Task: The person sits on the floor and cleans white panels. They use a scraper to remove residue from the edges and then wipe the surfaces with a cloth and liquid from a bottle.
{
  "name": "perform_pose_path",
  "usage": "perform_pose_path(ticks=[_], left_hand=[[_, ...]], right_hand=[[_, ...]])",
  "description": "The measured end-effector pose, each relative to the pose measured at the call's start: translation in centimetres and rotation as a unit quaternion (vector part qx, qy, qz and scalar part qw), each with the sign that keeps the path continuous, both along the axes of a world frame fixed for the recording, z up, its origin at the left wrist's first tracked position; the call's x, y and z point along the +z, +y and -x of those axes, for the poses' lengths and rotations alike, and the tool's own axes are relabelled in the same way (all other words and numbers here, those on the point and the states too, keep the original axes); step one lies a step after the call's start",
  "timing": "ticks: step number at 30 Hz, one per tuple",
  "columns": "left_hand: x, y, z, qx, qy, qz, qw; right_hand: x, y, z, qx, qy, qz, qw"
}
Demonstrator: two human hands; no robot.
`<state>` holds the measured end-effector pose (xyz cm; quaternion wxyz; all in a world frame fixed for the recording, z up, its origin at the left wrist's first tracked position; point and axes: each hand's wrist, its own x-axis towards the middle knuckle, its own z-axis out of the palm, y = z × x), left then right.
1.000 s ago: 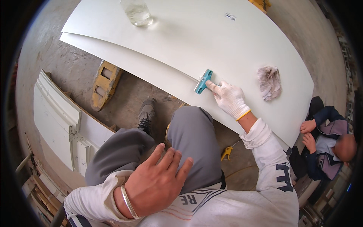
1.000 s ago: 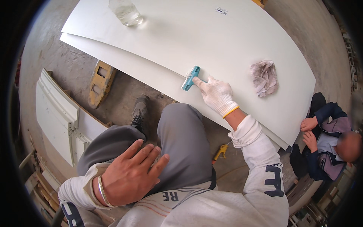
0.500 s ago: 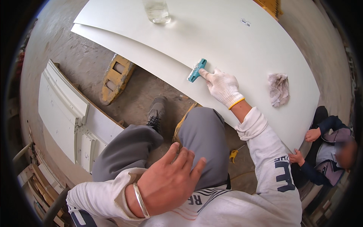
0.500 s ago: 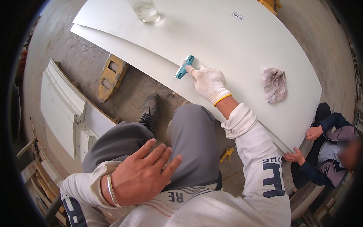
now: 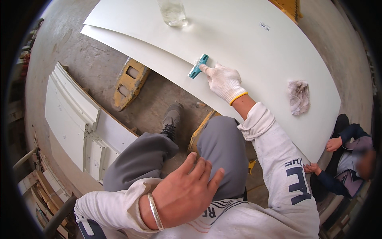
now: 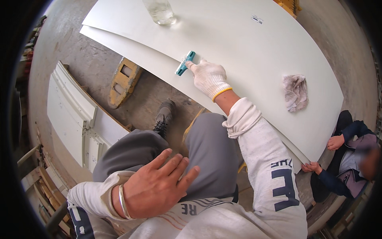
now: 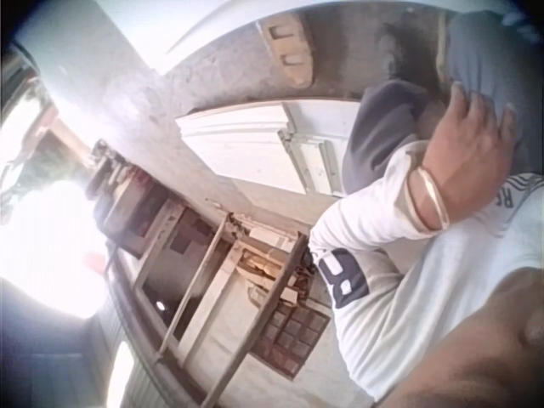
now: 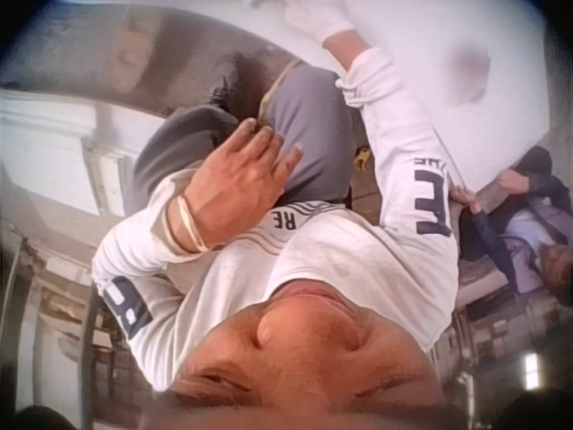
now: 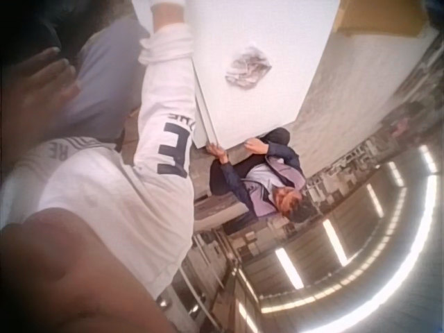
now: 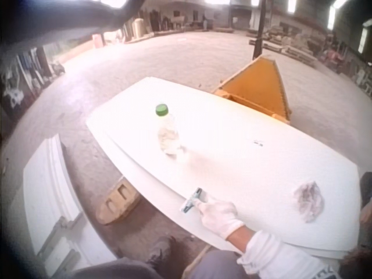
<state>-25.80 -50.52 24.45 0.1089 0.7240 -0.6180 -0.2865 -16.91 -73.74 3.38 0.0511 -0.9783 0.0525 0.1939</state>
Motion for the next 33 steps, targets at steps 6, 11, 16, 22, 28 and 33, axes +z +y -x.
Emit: perform_pose_path(ticks=[6, 11, 16, 22, 28, 33], left_hand=[[-0.1, -0.2, 0.0, 0.007, -0.007, -0.001, 1.000], [0.3, -0.5, -0.5, 0.016, -0.034, 0.011, 0.999], [2.3, -1.2, -1.4, 0.048, -0.017, 0.114, 0.992], [2.2, 2.1, -6.6, 0.133, 0.032, 0.127, 0.982], [-8.3, 9.1, -17.3, 0.435, 0.097, 0.038, 0.895], [-25.1, 17.0, -23.8, 0.657, -0.083, -0.045, 0.748]], right_hand=[[0.5, 1.1, -2.1, 0.009, 0.003, 0.004, 1.000], [0.3, 2.6, -4.6, 0.017, 0.003, -0.006, 1.000], [0.7, 4.5, -7.7, 0.012, 0.011, -0.008, 1.000], [1.0, 6.0, -10.3, 0.014, -0.006, -0.012, 1.000], [1.0, 7.2, -13.5, 0.045, -0.001, 0.006, 0.999], [0.4, 10.2, -17.9, 0.039, -0.021, 0.000, 0.999]])
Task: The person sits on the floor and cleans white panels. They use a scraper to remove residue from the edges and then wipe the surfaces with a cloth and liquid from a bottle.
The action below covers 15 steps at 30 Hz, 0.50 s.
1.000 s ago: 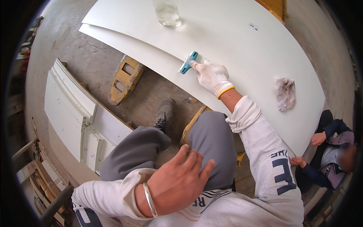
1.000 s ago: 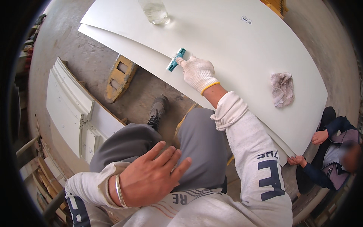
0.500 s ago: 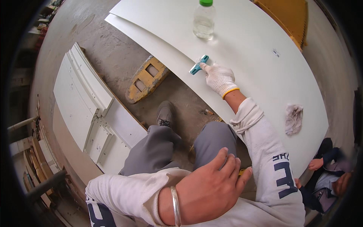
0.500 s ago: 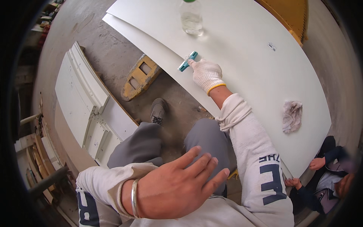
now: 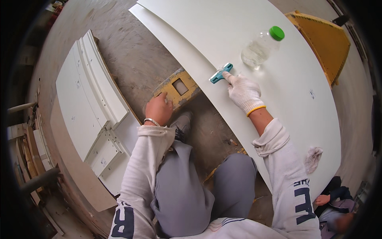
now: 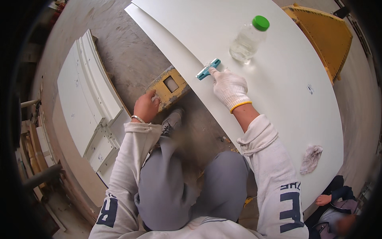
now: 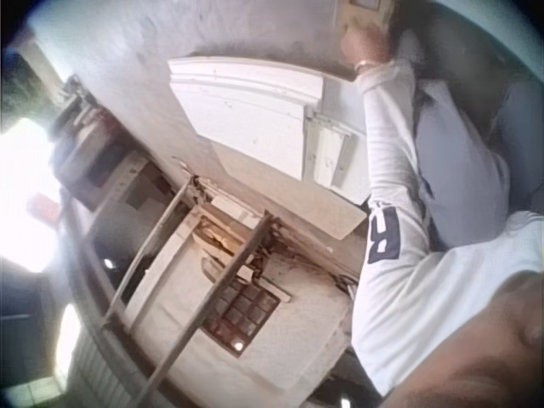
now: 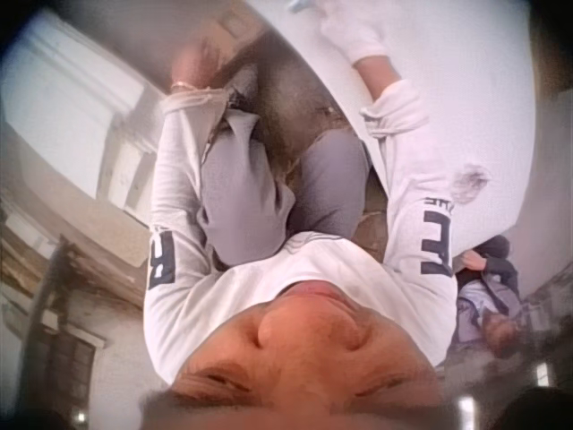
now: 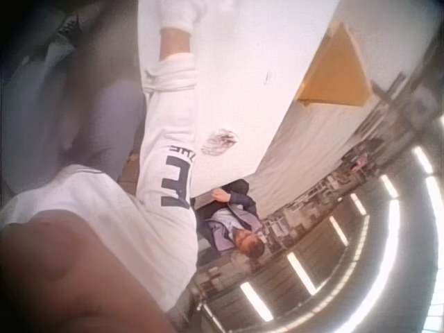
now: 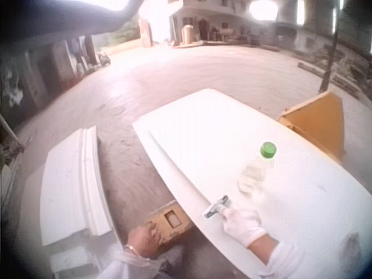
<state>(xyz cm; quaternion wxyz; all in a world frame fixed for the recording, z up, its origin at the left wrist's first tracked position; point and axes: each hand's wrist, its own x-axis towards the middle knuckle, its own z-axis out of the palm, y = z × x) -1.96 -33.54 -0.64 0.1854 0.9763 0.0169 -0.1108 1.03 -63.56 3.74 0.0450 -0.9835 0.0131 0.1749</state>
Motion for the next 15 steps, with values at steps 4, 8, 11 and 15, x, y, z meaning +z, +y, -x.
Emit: perform_pose_path(ticks=[4, 8, 11, 15], left_hand=[[-9.0, 3.4, -5.0, 0.086, -0.109, -0.049, 0.989], [-12.5, 3.8, -10.1, 0.148, -0.060, -0.050, 0.986], [-15.1, 4.4, -10.7, 0.146, -0.084, -0.097, 0.981], [-15.0, 2.7, -10.9, 0.187, -0.116, -0.050, 0.974]], right_hand=[[0.3, 3.0, -4.5, 0.006, 0.011, 0.001, 1.000], [-0.4, 5.6, -9.4, 0.007, 0.020, 0.016, 1.000], [0.1, 8.6, -13.9, 0.034, 0.020, 0.009, 0.999], [0.5, 12.0, -20.2, 0.034, 0.051, 0.024, 0.998]])
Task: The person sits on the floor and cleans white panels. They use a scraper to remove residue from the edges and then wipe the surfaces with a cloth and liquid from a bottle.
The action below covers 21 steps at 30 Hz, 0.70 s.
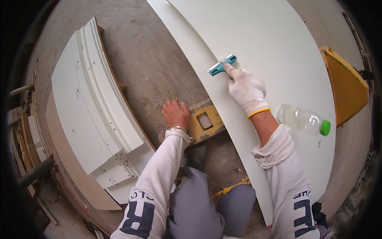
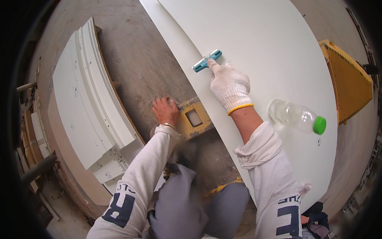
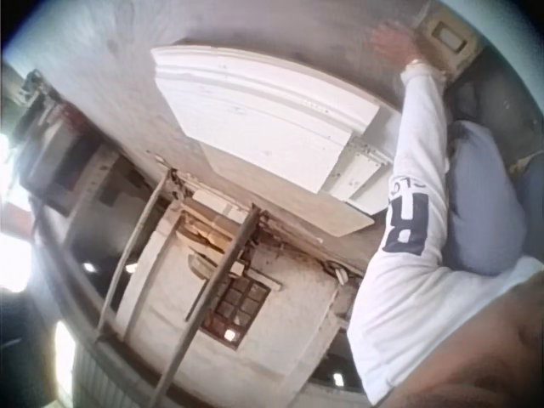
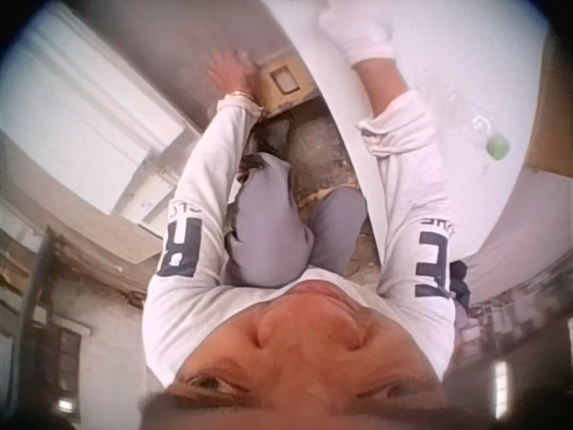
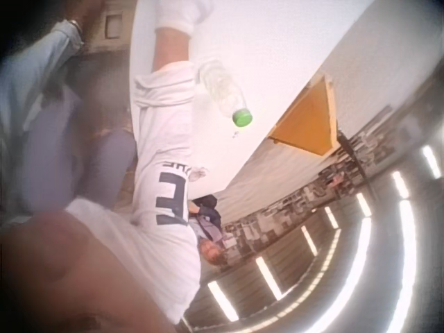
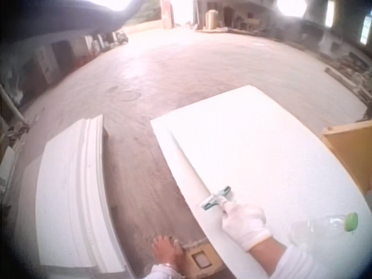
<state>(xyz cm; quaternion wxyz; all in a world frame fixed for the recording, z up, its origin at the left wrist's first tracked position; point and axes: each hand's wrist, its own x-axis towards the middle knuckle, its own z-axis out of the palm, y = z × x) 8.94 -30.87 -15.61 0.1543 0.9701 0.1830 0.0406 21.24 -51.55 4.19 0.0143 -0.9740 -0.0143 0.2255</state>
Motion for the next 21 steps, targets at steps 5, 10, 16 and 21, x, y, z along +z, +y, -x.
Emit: perform_pose_path(ticks=[5, 10, 16, 21], left_hand=[[1.3, -0.1, -0.6, 0.025, 0.051, 0.020, 0.998], [2.4, 0.4, -1.3, 0.027, 0.138, 0.040, 0.989], [2.1, 0.4, -1.7, 0.021, 0.177, 0.068, 0.982], [2.4, 0.9, -2.0, 0.023, 0.191, 0.092, 0.977]], right_hand=[[0.2, 5.3, -8.5, 0.000, 0.008, -0.009, 1.000], [-0.1, 10.6, -16.5, 0.009, 0.011, -0.031, 0.999], [-1.1, 15.7, -25.5, 0.029, -0.022, -0.037, 0.999], [-1.7, 19.0, -31.4, 0.046, -0.036, -0.041, 0.997]])
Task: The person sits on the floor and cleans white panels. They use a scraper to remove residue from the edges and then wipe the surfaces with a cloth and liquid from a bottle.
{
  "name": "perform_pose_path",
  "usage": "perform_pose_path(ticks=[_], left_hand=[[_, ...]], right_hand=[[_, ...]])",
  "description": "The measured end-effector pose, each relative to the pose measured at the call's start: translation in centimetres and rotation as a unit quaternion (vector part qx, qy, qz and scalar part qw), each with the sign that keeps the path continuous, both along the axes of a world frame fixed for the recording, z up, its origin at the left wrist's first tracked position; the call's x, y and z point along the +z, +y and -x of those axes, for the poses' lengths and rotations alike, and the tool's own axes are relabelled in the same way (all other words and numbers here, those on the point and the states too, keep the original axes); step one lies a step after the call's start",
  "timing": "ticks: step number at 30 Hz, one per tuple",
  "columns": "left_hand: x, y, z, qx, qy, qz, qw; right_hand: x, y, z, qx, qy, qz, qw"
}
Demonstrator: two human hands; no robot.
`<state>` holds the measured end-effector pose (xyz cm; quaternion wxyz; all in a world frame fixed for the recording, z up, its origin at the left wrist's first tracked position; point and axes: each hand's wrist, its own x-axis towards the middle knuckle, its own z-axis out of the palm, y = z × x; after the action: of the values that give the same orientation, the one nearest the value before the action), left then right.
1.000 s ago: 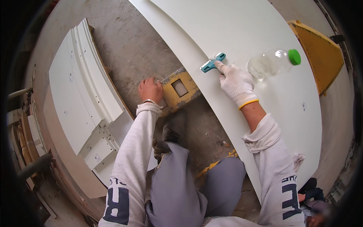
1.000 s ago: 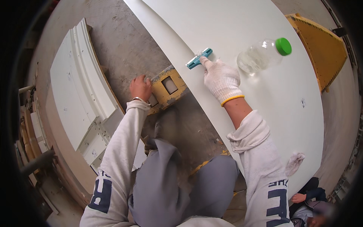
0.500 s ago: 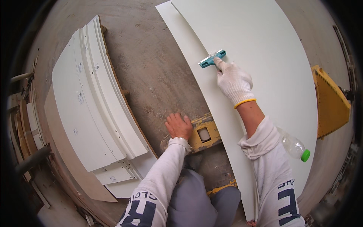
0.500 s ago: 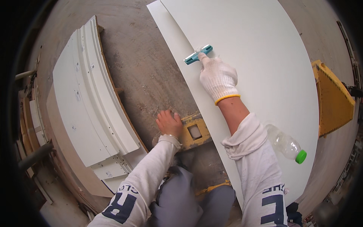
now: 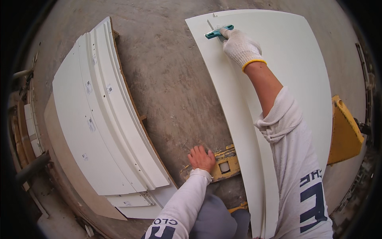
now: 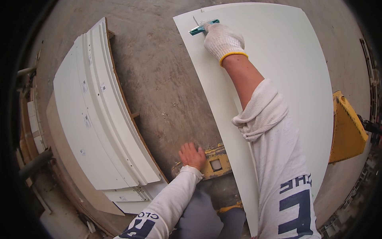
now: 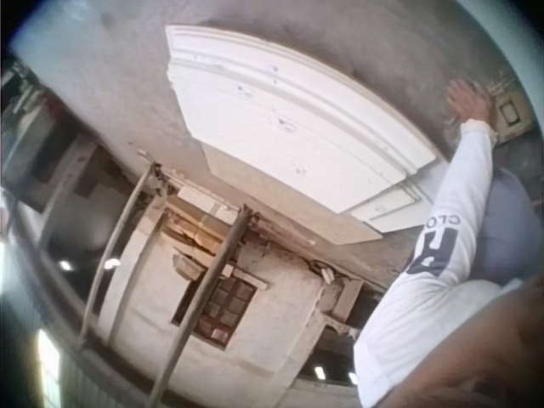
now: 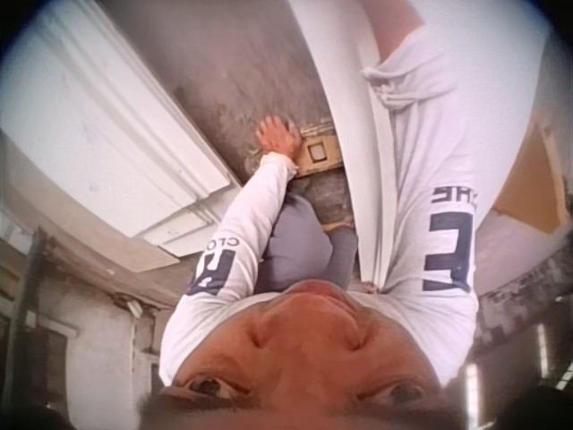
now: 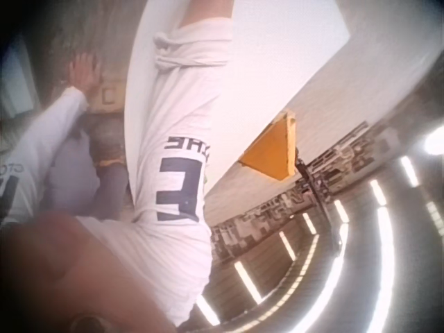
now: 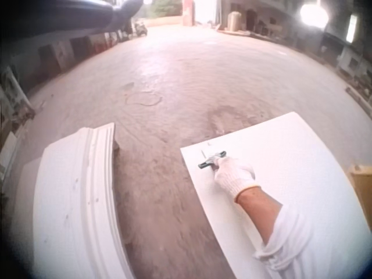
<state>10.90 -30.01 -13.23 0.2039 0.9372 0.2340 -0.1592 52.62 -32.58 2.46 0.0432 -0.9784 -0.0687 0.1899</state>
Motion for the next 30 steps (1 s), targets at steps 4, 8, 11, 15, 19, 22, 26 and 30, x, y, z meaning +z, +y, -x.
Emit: perform_pose_path(ticks=[4, 8, 11, 15, 19, 22, 26, 30], left_hand=[[0.0, 0.2, -0.1, 0.002, 0.006, 0.003, 1.000], [0.2, 0.1, -0.3, 0.001, -0.003, 0.003, 1.000], [0.3, 0.1, -0.4, 0.002, -0.002, 0.004, 1.000], [0.4, 0.2, -0.3, -0.003, -0.001, -0.008, 1.000], [-0.2, 0.2, 0.3, -0.007, -0.013, -0.013, 1.000], [-0.2, -0.4, 0.4, -0.013, -0.028, -0.018, 0.999], [-0.5, -0.7, 1.1, -0.046, 0.004, -0.056, 0.997], [-3.4, -0.3, 1.3, 0.028, -0.185, 0.071, 0.980]], right_hand=[[-0.6, 2.2, -3.5, -0.007, -0.016, -0.018, 1.000], [-0.5, 3.6, -6.0, -0.010, -0.020, -0.023, 0.999], [-1.2, 4.3, -7.2, -0.005, -0.024, -0.025, 0.999], [-0.4, 4.3, -5.5, -0.021, -0.114, -0.195, 0.974], [0.8, 6.2, 1.7, 0.035, -0.091, -0.293, 0.951], [-0.1, 5.9, 10.0, 0.105, -0.110, -0.294, 0.944], [-1.2, 2.5, 20.3, 0.104, -0.077, -0.343, 0.930], [-0.6, -2.1, 29.0, 0.043, -0.106, -0.341, 0.933]])
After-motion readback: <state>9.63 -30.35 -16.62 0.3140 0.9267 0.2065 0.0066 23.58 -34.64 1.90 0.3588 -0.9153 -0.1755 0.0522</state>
